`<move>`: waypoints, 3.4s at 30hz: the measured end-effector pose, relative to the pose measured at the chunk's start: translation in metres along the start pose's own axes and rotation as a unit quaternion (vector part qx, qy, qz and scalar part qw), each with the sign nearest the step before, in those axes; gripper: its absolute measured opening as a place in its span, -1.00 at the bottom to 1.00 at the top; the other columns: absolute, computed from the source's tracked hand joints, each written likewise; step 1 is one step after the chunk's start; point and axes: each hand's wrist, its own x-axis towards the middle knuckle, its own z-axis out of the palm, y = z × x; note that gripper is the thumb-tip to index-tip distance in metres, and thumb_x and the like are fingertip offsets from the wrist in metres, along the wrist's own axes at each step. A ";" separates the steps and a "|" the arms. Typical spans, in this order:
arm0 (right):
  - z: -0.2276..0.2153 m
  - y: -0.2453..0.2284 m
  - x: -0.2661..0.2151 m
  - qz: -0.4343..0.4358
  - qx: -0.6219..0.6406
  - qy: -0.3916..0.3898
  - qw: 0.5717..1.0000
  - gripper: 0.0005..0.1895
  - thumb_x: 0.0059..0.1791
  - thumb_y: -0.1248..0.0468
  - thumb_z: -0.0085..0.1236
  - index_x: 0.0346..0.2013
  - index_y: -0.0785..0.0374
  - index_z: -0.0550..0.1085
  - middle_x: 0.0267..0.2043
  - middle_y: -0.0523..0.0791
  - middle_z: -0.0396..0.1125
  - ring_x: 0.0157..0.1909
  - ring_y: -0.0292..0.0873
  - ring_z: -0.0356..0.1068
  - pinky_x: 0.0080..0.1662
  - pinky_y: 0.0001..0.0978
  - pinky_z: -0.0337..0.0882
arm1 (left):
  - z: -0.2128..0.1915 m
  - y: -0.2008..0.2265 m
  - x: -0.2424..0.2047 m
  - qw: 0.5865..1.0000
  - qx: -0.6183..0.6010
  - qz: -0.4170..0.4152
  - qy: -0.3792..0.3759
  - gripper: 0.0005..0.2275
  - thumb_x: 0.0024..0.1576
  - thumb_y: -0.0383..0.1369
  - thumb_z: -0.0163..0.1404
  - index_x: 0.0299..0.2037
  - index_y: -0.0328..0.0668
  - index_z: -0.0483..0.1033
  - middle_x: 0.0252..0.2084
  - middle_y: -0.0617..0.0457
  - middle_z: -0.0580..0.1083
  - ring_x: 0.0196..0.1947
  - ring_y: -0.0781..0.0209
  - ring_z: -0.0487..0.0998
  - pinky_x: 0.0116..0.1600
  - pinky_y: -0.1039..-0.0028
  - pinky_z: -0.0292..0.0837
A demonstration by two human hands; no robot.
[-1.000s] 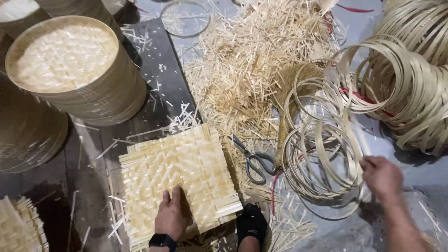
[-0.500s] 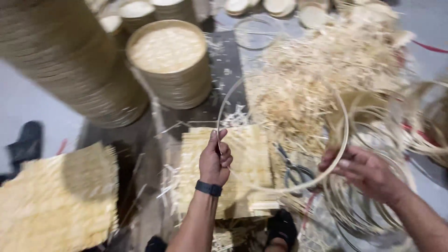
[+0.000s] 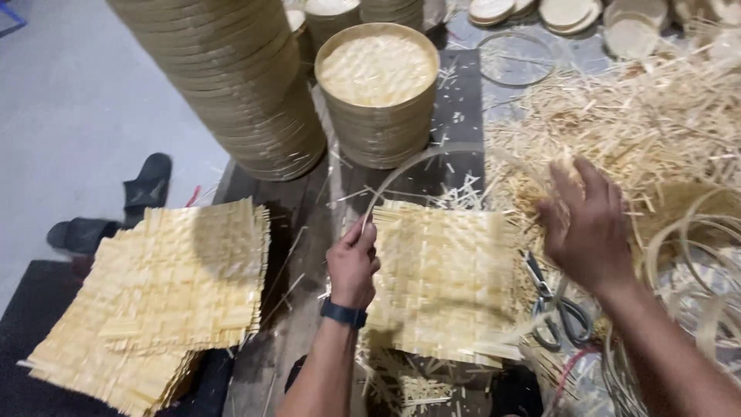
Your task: Assembling bamboo steamer components by fitting woven mats into circular hoops and trimming excess bamboo with scissors.
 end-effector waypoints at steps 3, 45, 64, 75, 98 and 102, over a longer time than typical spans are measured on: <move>0.024 -0.032 -0.045 -0.506 -0.242 0.126 0.818 -0.31 -0.10 -0.04 0.18 0.21 0.29 0.38 -0.01 0.12 0.40 0.10 0.14 0.38 0.18 -0.02 0.32 | -0.012 0.001 0.030 0.992 -0.098 -0.045 0.060 -0.76 0.16 -0.41 0.10 0.02 -0.25 0.58 -0.50 0.22 0.34 -0.63 0.49 0.20 -0.57 0.62 0.12; -0.060 -0.025 -0.017 -0.068 -0.071 0.000 0.995 -0.54 0.05 0.20 -0.02 0.28 0.01 0.37 -0.17 -0.02 0.47 -0.22 -0.08 0.49 -0.22 -0.17 0.56 | 0.036 0.038 -0.045 0.976 0.004 -0.066 -0.208 -0.83 0.06 -0.24 0.08 -0.41 -0.15 0.49 -0.44 0.29 0.55 -0.69 0.44 0.19 -0.65 0.59 0.07; -0.012 0.018 -0.046 0.030 0.390 -0.053 0.919 -0.51 0.10 0.07 -0.09 0.23 0.30 0.43 -0.64 -0.25 0.02 -0.65 -0.35 -0.04 -0.62 -0.52 0.01 | -0.003 0.084 -0.007 0.969 -0.177 -0.154 -0.082 -0.69 0.29 -0.21 0.02 -0.52 -0.03 0.36 -0.75 0.29 0.24 -0.82 0.47 0.11 -0.76 0.63 -0.06; 0.009 0.044 -0.040 0.145 0.595 -0.011 0.790 -0.49 0.12 -0.13 -0.04 -0.60 0.07 0.23 -0.72 -0.30 -0.15 -0.70 -0.37 -0.10 -0.67 -0.53 -0.05 | -0.011 0.045 -0.007 0.942 -0.238 -0.213 -0.099 -0.71 0.29 -0.26 -0.16 -0.39 -0.27 0.46 -0.70 0.17 0.23 -0.76 0.39 0.17 -0.69 0.59 0.04; 0.076 0.115 -0.031 0.196 0.631 0.118 0.741 -0.54 0.22 -0.03 -0.26 -0.48 0.09 0.24 -0.64 -0.30 -0.05 -0.66 -0.36 -0.09 -0.64 -0.51 -0.02 | -0.028 -0.043 -0.011 0.936 -0.282 -0.204 -0.051 -0.63 0.34 -0.15 -0.05 -0.51 -0.14 0.36 -0.75 0.18 0.18 -0.80 0.37 0.11 -0.74 0.56 -0.01; 0.082 0.126 -0.032 0.168 0.519 0.077 0.835 -0.72 0.17 0.03 -0.12 -0.23 0.16 0.36 -0.55 -0.24 0.17 -0.58 -0.34 0.12 -0.56 -0.50 0.17 | -0.036 -0.052 -0.003 0.945 -0.269 -0.183 -0.020 -0.66 0.29 -0.11 -0.03 -0.45 -0.15 0.50 -0.76 0.24 0.18 -0.80 0.39 0.13 -0.74 0.58 0.03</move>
